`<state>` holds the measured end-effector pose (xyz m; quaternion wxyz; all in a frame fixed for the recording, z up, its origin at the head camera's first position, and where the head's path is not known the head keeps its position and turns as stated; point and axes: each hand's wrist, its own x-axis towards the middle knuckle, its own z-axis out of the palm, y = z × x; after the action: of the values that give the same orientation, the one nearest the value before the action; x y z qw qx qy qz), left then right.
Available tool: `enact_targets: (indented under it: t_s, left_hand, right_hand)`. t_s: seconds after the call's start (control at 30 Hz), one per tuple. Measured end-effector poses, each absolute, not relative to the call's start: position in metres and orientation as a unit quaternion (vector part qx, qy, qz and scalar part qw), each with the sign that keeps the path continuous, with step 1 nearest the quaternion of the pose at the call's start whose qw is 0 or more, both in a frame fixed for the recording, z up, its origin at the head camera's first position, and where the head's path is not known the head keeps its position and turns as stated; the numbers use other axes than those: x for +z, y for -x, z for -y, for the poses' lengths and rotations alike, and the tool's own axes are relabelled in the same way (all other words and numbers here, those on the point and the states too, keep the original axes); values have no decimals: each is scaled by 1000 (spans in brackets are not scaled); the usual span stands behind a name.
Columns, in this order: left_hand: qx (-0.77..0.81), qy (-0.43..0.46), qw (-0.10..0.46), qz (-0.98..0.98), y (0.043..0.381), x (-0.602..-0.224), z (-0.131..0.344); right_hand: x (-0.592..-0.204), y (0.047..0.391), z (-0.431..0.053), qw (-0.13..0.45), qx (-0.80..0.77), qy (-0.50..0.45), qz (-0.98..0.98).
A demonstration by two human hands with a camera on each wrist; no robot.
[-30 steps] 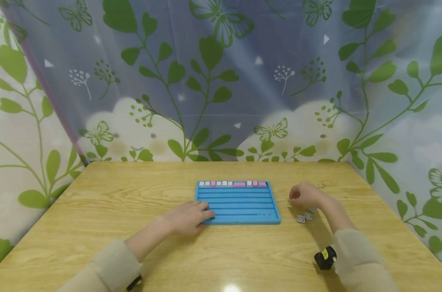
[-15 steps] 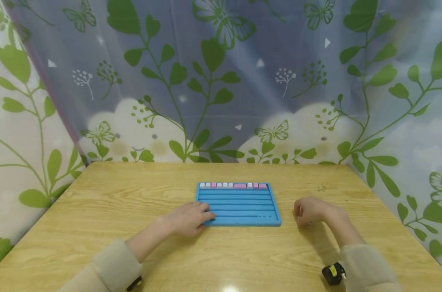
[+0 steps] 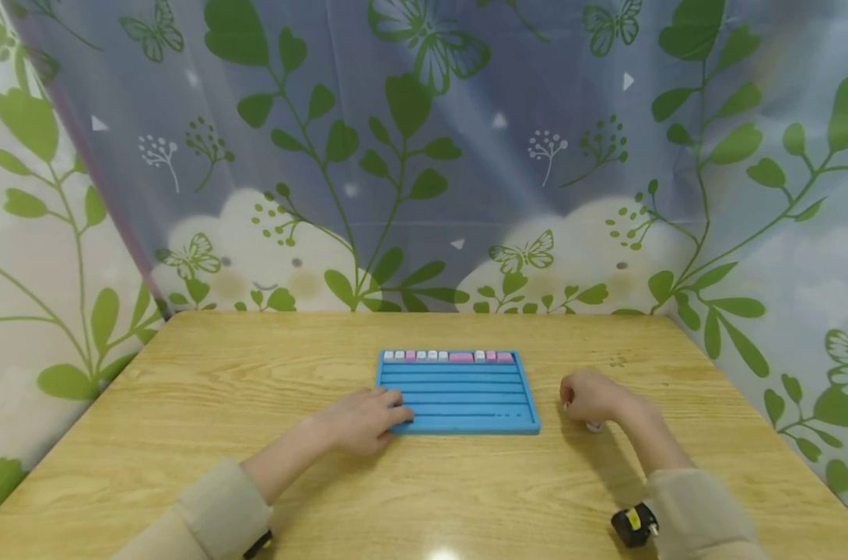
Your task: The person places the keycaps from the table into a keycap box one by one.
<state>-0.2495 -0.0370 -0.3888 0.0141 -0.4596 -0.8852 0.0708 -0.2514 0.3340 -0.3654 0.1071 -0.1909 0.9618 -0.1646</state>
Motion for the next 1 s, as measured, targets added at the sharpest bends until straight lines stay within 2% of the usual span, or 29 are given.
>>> enact_targets:
  t_s: [0.6,1.0]
  left_hand:
    - [75,456,8,887,248,-388,35]
    - [69,459,9,886,249,-387,35]
  right_hand:
    - [-358,258,-307,-41,-307,153,-938]
    - [-345,250,-287,-58,-384,155,-908]
